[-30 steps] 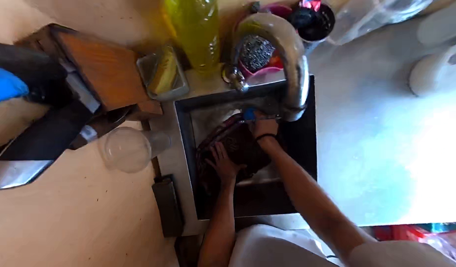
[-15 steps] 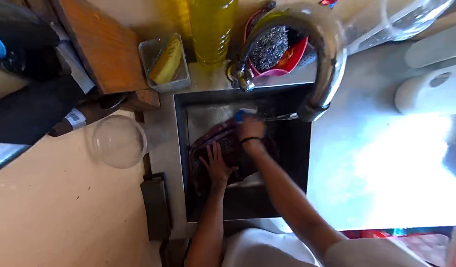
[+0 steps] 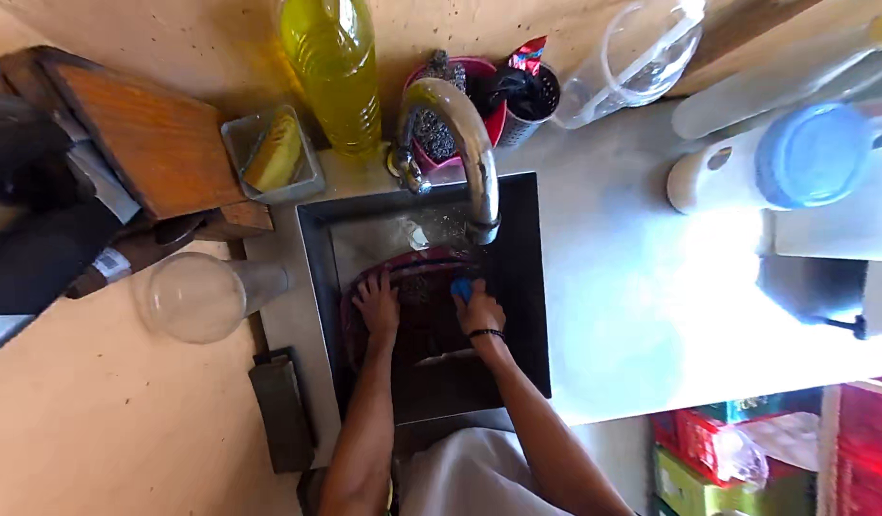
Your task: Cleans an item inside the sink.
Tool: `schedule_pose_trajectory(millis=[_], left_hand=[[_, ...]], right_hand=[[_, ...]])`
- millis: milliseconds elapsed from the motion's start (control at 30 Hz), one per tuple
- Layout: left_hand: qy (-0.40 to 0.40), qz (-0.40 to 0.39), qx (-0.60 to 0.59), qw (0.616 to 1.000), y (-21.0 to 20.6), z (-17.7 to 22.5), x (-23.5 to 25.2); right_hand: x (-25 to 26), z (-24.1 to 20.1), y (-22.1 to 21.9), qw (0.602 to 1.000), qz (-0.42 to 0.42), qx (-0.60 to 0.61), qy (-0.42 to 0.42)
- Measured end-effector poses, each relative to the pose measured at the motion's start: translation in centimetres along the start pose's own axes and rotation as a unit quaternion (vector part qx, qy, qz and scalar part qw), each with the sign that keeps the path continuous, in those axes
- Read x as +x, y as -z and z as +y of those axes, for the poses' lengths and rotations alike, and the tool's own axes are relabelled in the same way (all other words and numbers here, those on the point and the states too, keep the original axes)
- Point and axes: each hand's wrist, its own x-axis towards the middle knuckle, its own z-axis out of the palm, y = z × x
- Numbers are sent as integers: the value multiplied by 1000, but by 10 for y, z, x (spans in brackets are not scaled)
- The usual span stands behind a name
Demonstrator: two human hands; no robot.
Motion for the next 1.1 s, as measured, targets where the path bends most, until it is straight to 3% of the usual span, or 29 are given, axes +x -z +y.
schedule_pose_trajectory(millis=[133,200,300,433,500,667,733,800,867,933,1000,1033,1100], left_hand=[[-115,-2,69,991,31,5,3],[-115,22,28,993,42,10,-15],[-98,-12,6,995,34,-7,-15],[-105,-18,54,993,14,-14,13],[-90,-39,46,994,20,-6,9],[-104,-55,27,993,34,8,-20],[-151,-132,8,980,43,19,-58],[-176,-288,-6,941,48,31,-108],[-100,-421,-2,902,58,39,-136],[2,-475,4,880,80,39,-116],[66,-415,-1,907,100,39,-75],[76,-339,-6,938,95,35,-57],[28,-183,-5,983,48,15,-33]], right_hand=[[-25,16,30,997,-25,2,75],[-36,21,54,991,12,7,131],[-35,7,69,983,36,34,175],[17,-23,42,980,50,-31,189],[39,-14,17,976,80,-28,203],[26,-1,15,965,128,37,226],[22,0,28,967,127,53,214],[25,1,39,968,128,54,211],[31,-4,41,969,118,46,214],[47,-14,36,968,110,20,224],[58,-17,25,962,117,-10,246],[57,-15,14,956,128,-22,264],[57,-5,-17,941,140,-54,303]])
